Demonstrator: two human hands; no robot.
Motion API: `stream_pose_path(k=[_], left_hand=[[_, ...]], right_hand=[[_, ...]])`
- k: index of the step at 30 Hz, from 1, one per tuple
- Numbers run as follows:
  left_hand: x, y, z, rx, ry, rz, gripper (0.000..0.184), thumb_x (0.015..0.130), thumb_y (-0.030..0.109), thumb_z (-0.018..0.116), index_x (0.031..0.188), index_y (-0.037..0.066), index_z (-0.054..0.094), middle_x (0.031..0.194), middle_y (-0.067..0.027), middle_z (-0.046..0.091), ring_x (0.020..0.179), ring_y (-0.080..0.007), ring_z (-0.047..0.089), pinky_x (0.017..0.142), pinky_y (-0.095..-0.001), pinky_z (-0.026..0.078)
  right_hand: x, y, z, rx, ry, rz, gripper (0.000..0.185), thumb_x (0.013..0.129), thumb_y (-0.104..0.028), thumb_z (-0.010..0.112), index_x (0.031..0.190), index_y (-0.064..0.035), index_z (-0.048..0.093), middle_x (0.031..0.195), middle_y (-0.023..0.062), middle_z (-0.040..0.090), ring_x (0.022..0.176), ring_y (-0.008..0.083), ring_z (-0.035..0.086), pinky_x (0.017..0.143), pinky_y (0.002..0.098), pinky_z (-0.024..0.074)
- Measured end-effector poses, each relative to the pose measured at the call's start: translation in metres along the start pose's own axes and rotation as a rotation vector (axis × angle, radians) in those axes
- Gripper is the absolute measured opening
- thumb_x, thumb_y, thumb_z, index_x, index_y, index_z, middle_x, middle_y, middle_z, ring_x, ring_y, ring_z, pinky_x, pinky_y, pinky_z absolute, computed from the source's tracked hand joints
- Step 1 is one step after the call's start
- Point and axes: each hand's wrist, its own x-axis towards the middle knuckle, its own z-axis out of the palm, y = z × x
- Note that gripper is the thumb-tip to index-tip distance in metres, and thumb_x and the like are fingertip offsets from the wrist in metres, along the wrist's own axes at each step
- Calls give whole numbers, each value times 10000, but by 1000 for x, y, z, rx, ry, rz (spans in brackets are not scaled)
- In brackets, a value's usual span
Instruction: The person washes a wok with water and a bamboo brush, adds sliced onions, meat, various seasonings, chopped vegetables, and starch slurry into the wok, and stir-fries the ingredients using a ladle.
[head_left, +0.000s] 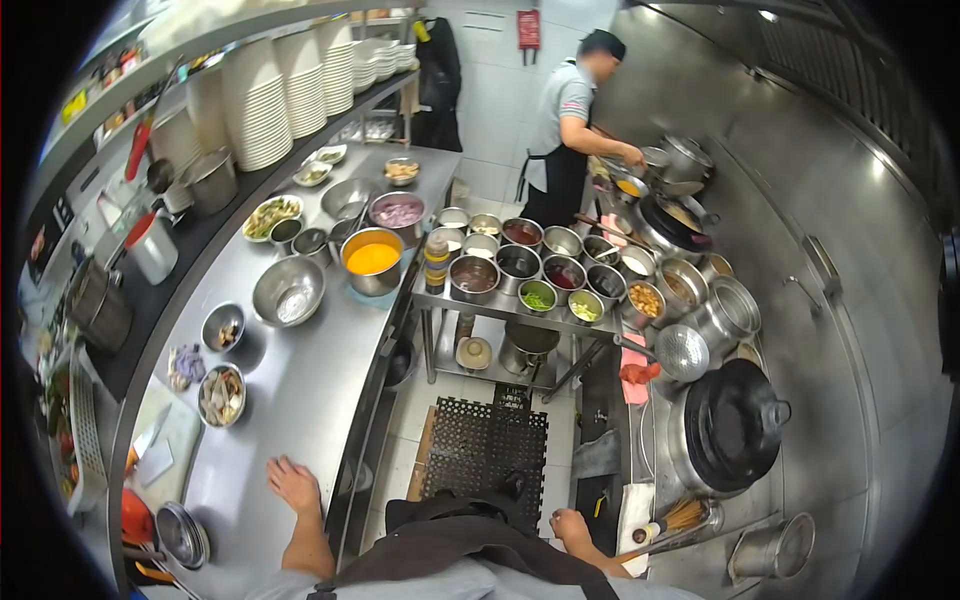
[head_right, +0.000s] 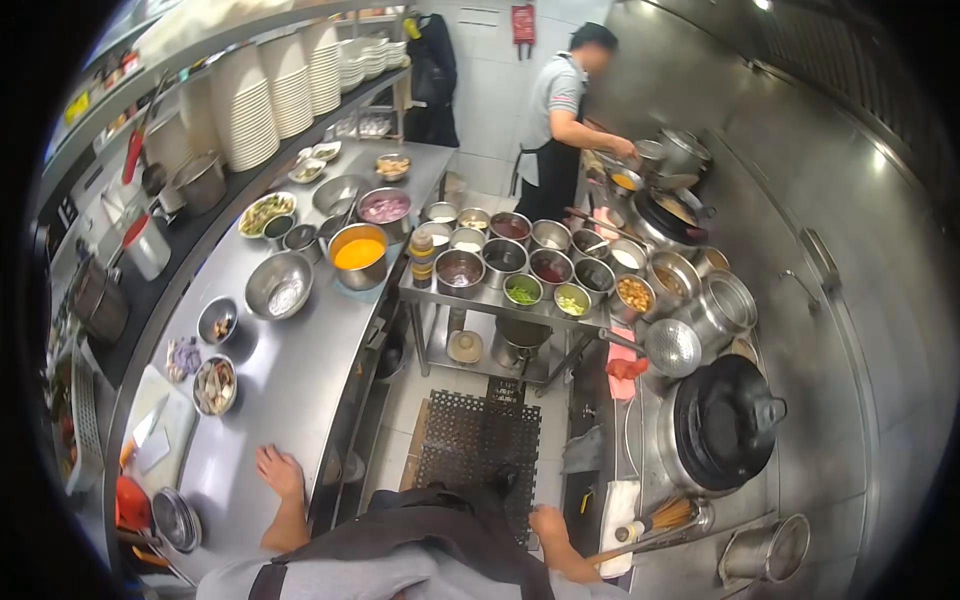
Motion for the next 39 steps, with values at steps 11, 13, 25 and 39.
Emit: stream_pose_path(k=[11, 13, 25, 39], left_hand=[[-11, 112, -16, -635, -409, -27, 332, 749, 74, 521, 1067, 32, 604, 1036, -187, 614, 977, -332, 587, 858, -399, 464], [-46, 143, -10, -736, -649, 36, 329, 756, 101, 527, 1069, 54, 615, 1035, -157, 635, 965, -298, 606, 846, -394, 472], [-95, 95, 48, -209, -1388, 195, 338, 754, 263, 578, 1029, 86, 661, 1082, -159, 633, 978, -341, 610, 835, -436, 481], [-111, 25, 52, -373, -1044, 183, 265, 754, 218, 526, 969, 135, 655, 954, -193, 636, 899, -377, 605, 773, -471, 492]], right_hand=[[54, -16, -13, -95, 84, -182, 251, 777, -220, 573, 920, -44, 680, 843, 187, 657, 841, 368, 623, 786, 412, 497], [55, -8, -9, -118, 33, -297, 239, 776, -216, 581, 899, -36, 680, 813, 189, 654, 822, 363, 628, 762, 406, 500], [51, -4, -28, -205, -69, -321, 184, 745, -143, 622, 829, 19, 650, 808, 252, 619, 820, 427, 599, 726, 478, 462], [55, -26, -9, -257, -109, -627, 235, 770, -175, 580, 717, 48, 631, 739, 262, 589, 753, 407, 596, 691, 474, 447]])
